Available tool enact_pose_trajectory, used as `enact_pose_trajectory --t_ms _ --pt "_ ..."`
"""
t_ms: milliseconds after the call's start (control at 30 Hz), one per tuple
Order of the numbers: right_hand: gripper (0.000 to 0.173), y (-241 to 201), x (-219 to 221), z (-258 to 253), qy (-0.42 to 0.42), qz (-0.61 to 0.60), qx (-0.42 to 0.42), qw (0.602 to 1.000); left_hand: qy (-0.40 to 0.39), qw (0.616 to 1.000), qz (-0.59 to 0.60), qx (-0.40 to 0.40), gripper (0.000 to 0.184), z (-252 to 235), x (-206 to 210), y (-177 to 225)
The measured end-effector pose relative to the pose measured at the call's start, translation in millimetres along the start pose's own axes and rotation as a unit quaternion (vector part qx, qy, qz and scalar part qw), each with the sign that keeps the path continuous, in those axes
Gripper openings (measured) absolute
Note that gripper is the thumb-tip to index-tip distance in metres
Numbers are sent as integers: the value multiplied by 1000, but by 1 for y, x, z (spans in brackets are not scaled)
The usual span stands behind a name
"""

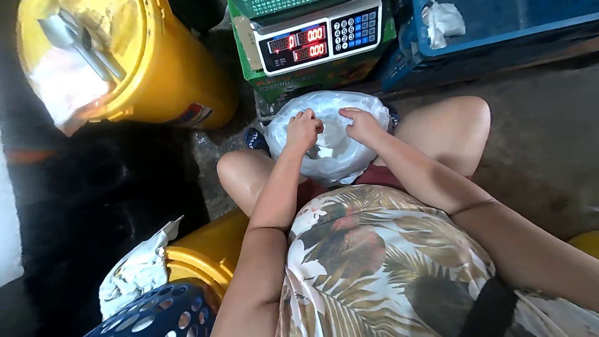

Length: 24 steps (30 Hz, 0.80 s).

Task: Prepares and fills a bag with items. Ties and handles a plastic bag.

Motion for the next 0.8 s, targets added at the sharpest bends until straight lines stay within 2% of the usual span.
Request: enact_pose_trajectory --t_ms 133,200,267,367,433,500,533,600,633,700,800 --pt "52 -1 7 0 2 -3 -4 1000 11 998 48 -28 18 -2 -1 -9" --pt "52 0 7 0 8 -11 -7 1000 30 994 81 -68 28 1 -6 -20" --pt "53 0 6 1 7 -19 -5 1000 1 987 86 -135 42 5 -9 -33" --pt "53 -4 4 0 -9 -23 12 1000 -73 970 84 -218 47 8 -1 -52" --pt "53 -6 3 -1 -18 -26 22 999 -98 963 95 -233 47 7 5 -55" --pt "53 -6 4 -1 -16 -29 16 999 -78 955 168 -233 48 3 10 -53" --pt "52 -6 6 0 -15 -30 10 999 -56 939 239 -242 50 1 13 -50" --pt "51 -6 9 1 -25 -25 1 999 -24 883 374 -285 62 -3 22 -41" --pt "51 -8 10 2 -30 -22 -4 999 -30 869 395 -297 67 -4 25 -37" --pt "48 -9 12 4 -25 -22 -18 999 -55 893 347 -282 67 -11 31 -36" --pt "38 -6 12 3 -32 -16 -40 999 -55 938 246 -239 33 -21 30 -33"
Point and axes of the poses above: each hand's wrist, its own z-axis away from the middle knuckle, its own x-axis out of the palm, y = z × x, the point moved 4 cm from there along -z, towards the middle knuckle, and after that the axes turned 7 degrees about -z, right-handed, at the moved point
